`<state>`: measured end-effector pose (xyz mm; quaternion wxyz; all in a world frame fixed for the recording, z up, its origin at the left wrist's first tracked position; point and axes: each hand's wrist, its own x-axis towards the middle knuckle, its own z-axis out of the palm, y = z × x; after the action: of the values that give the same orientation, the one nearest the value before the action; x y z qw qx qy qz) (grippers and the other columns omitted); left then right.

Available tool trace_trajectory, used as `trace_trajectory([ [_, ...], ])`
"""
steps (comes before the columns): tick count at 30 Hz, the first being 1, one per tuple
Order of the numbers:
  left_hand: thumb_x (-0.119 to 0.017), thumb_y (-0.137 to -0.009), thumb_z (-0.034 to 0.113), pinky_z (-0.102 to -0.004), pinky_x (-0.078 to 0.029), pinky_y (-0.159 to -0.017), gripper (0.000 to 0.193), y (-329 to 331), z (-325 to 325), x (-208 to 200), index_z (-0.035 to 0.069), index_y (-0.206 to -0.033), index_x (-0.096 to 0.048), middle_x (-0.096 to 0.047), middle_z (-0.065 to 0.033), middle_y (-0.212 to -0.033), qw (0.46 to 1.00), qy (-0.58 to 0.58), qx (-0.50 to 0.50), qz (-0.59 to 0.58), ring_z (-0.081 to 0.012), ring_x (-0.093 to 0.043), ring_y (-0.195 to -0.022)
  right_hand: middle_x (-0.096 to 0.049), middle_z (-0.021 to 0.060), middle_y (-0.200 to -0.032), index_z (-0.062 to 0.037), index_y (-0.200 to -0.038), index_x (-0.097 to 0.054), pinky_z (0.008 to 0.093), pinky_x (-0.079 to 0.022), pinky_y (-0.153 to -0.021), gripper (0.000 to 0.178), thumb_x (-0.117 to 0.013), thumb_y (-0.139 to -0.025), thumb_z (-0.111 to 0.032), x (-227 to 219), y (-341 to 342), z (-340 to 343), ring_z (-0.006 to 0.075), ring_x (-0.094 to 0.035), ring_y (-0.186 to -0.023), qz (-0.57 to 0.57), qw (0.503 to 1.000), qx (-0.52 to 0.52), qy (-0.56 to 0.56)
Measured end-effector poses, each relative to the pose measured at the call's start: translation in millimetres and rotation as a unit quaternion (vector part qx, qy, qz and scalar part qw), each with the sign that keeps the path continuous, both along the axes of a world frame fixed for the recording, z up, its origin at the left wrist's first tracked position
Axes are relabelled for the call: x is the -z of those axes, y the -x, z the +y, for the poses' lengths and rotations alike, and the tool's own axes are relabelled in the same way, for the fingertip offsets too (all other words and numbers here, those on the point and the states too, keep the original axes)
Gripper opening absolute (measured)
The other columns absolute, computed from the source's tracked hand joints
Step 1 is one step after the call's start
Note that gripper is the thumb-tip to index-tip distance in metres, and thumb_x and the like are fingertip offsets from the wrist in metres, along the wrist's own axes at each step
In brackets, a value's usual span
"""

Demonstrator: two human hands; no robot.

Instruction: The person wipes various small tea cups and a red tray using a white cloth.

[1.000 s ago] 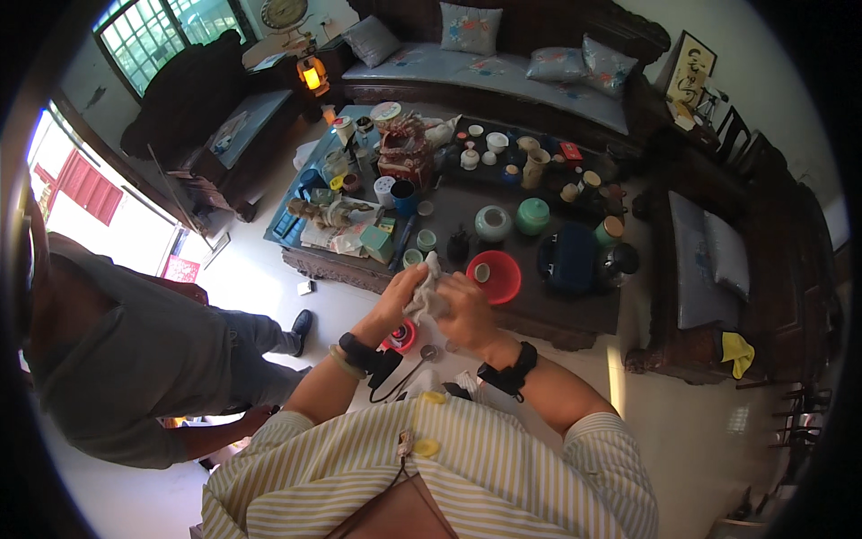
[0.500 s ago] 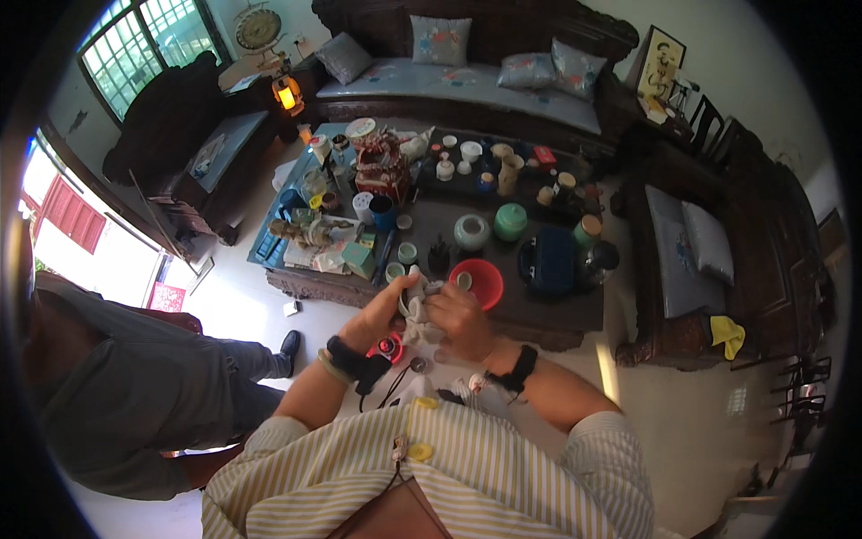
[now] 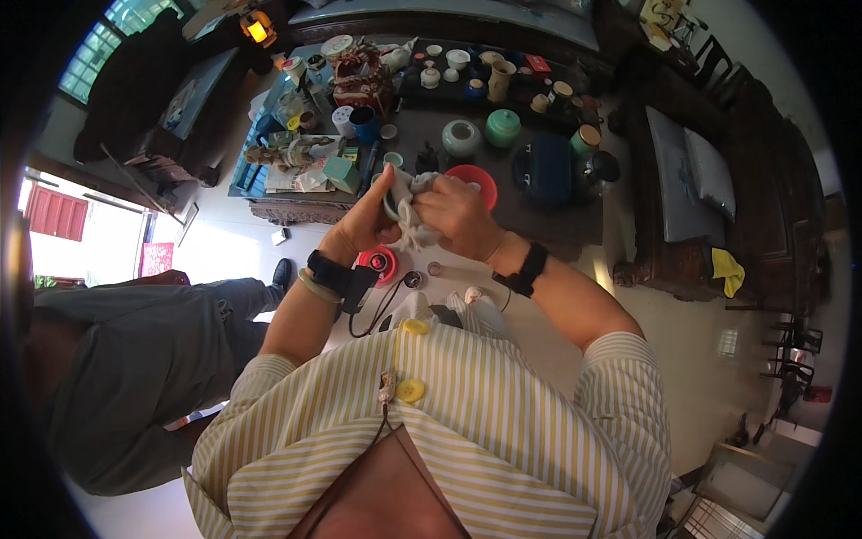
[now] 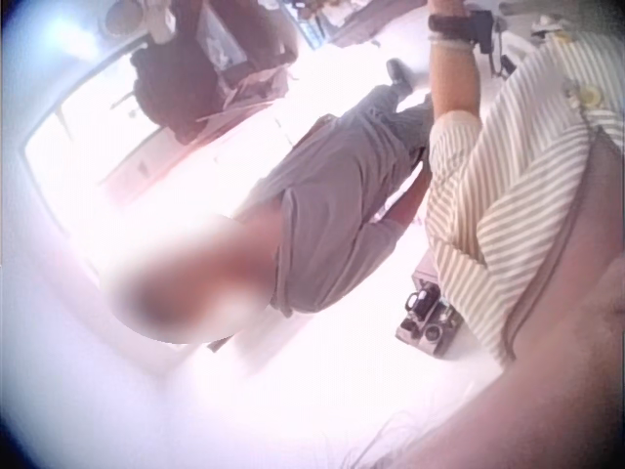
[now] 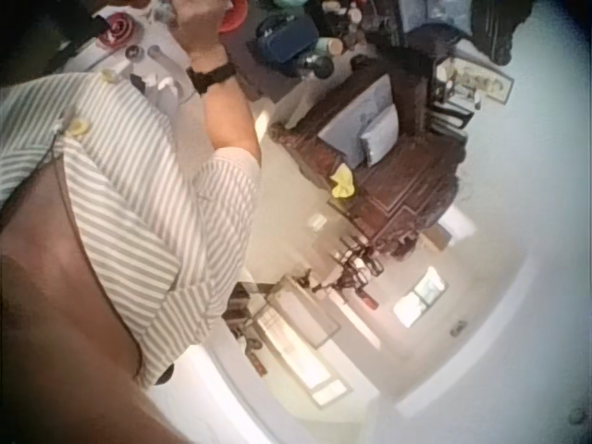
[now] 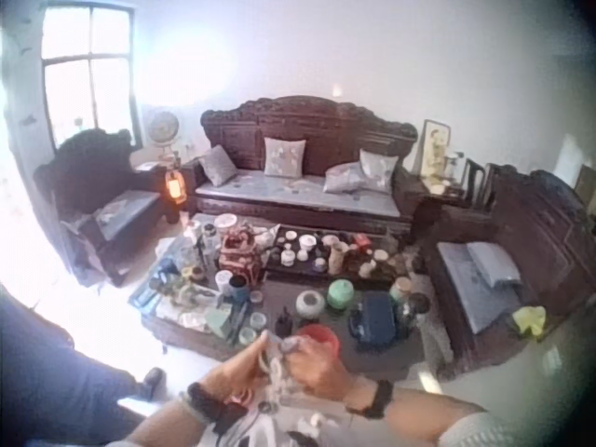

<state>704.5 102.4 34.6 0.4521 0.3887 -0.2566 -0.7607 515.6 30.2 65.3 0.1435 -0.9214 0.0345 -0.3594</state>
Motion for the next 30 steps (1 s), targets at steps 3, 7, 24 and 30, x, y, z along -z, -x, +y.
trace_trajectory([
  [3, -0.046, -0.093, 0.055, -0.0188, -0.021, -0.044, 0.047, 27.8, -0.5, -1.8, 0.01, -0.093, -0.059, -0.044, 0.0083, -0.063, 0.929, 0.156, -0.177, -0.285, -0.0019, -0.036, -0.051, -0.061, 0.003, -0.085, -0.006, -0.085, -0.064, 0.0384, -0.045, -0.07, 0.025, -0.069, -0.061, -0.013, 5.0, -3.2, 4.9, 0.0253, -0.055, -0.082, 0.021, 0.997, 0.036, -0.071],
  [7, -0.045, -0.093, 0.054, -0.0177, -0.022, -0.044, 0.043, 9.6, 9.6, -8.5, 0.014, -0.081, -0.059, -0.045, 0.0076, -0.062, 0.995, -0.019, -0.052, -0.085, -0.0025, -0.037, -0.05, -0.06, 0.0036, -0.085, -0.0056, -0.083, -0.062, 0.0381, -0.045, -0.071, 0.022, -0.066, -0.061, -0.008, 5.3, -2.0, 15.9, 0.0257, -0.054, -0.081, -0.007, 1.0, 0.004, -0.027],
  [24, -0.04, -0.095, 0.057, -0.0208, -0.046, -0.054, 0.055, 6.8, 14.4, 25.1, 0.008, -0.114, -0.057, -0.063, -0.0013, -0.093, 0.995, -0.043, -0.043, -0.079, -0.0073, -0.06, -0.073, -0.061, 0.0019, -0.086, -0.0067, -0.083, -0.063, 0.0366, -0.045, -0.072, 0.02, -0.065, -0.064, -0.014, 13.9, 4.9, 12.4, 0.0234, -0.054, -0.082, 0.036, 0.999, -0.005, 0.03],
  [30, -0.041, -0.098, 0.047, -0.0203, -0.039, -0.061, 0.049, 22.4, 25.5, 32.0, 0.006, -0.124, -0.05, -0.056, -0.0001, -0.093, 0.989, 0.09, -0.098, -0.058, -0.0055, -0.049, -0.076, -0.061, 0.001, -0.086, -0.007, -0.083, -0.064, 0.0368, -0.046, -0.072, 0.016, -0.063, -0.068, -0.014, 18.3, 0.7, 18.9, 0.022, -0.054, -0.082, 0.035, 0.999, 0.017, 0.026],
])
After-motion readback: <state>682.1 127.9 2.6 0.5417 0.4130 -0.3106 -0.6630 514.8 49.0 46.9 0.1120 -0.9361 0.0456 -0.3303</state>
